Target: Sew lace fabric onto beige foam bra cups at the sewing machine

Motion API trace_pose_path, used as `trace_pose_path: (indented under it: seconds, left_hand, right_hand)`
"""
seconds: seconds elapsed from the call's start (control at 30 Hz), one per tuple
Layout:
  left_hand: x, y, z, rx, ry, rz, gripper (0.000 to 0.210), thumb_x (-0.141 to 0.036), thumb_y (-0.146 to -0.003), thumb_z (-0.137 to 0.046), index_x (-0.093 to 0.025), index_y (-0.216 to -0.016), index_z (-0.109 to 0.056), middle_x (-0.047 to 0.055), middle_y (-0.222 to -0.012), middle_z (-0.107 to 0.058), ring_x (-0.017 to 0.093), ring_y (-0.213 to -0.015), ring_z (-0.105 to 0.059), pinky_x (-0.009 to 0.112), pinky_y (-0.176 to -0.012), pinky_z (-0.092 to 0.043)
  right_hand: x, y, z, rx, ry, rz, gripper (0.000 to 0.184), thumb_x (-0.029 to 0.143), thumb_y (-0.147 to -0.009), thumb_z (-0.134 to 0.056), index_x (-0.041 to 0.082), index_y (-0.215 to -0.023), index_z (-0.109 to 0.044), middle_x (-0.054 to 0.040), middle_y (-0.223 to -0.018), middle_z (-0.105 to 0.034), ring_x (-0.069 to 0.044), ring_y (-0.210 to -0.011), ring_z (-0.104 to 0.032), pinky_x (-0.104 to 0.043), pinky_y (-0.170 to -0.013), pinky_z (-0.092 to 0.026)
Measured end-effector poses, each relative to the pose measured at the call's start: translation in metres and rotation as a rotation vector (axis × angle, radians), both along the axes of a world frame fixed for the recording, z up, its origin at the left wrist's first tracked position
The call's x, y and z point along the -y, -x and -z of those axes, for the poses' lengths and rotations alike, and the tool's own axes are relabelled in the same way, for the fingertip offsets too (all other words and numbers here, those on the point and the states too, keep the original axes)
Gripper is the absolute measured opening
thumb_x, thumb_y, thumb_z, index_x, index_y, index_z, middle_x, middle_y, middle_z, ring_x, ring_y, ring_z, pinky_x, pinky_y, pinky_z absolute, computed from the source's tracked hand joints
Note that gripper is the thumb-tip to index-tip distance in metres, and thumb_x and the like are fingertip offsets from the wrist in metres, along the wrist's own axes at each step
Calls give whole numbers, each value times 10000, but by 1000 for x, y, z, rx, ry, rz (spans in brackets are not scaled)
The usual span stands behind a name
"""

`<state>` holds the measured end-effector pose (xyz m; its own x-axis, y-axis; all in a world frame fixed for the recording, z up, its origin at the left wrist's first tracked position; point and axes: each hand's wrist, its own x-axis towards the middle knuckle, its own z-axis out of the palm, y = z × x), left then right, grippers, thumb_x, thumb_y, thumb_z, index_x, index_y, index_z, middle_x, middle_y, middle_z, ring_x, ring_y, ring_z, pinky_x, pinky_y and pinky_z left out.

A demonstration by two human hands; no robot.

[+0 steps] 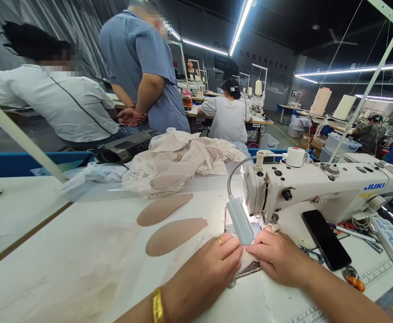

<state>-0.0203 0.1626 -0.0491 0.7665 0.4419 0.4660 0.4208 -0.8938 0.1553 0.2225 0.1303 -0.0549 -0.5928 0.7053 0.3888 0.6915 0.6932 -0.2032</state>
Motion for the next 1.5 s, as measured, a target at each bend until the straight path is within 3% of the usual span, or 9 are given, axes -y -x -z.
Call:
trace_pose_path:
  seconds: [0.27,0.53,0.67,0.9,1.1,1.2,1.33,1.5]
  left_hand:
    - [-26,-1,20,82,21,141,324,-183,-1068,-381,-211,-962,-686,81,-994,-737,225,-879,-639,364,-786,-573]
    - [-57,-6,2,42,68,291,304,-226,-1085,-387,-240,-1159,-682,36,-1090,-756,215,-981,-674,340,-958,-552]
    - [-64,-9,-1,38,85,299,290,-243,-1077,-403,-234,-1098,-692,39,-1040,-765,212,-937,-687,327,-977,-544]
    - [-63,-11,0,97,-24,327,290,-207,-1076,-401,-219,-1072,-690,73,-999,-760,242,-918,-677,366,-943,-534]
    - [-61,-12,-5,86,52,361,285,-185,-1060,-431,-266,-1096,-702,59,-1006,-767,235,-959,-690,324,-963,-511]
    - [-62,-12,-4,81,82,354,296,-168,-1043,-455,-293,-1083,-721,54,-1051,-775,238,-1002,-692,312,-972,-501]
    - [-67,-10,1,12,49,315,297,-175,-1038,-437,-257,-1068,-721,65,-1017,-768,238,-903,-669,327,-903,-516]
    - [-65,-10,5,-24,60,157,249,-168,-994,-462,-206,-918,-697,95,-925,-697,276,-877,-603,387,-828,-477]
  right_hand:
    - [0,0,4,3,-7,27,310,12,-855,-562,231,-1044,-671,-30,-937,-632,-196,-801,-511,-286,-662,-391]
    - [-4,3,7,-10,-44,91,173,69,-942,-525,204,-947,-634,-37,-862,-568,-194,-739,-463,-300,-626,-347]
    - [-5,4,8,-13,-39,124,141,89,-933,-524,208,-896,-591,-38,-872,-558,-193,-731,-437,-305,-630,-324]
    - [-2,2,10,2,-19,109,211,25,-881,-516,216,-914,-600,-33,-871,-560,-200,-782,-452,-298,-619,-290]
    - [-2,1,13,-17,-29,90,285,-4,-834,-529,219,-978,-634,-35,-891,-566,-201,-804,-456,-287,-619,-289]
    - [-2,1,12,-9,-21,95,278,-3,-840,-524,218,-964,-639,-34,-886,-560,-200,-797,-448,-289,-619,-287]
    - [-2,3,10,9,-7,109,251,29,-889,-516,221,-984,-647,-40,-894,-556,-207,-803,-441,-297,-618,-278]
    - [-5,3,10,-37,-13,123,207,91,-970,-463,207,-907,-622,-45,-876,-546,-201,-768,-432,-304,-625,-291]
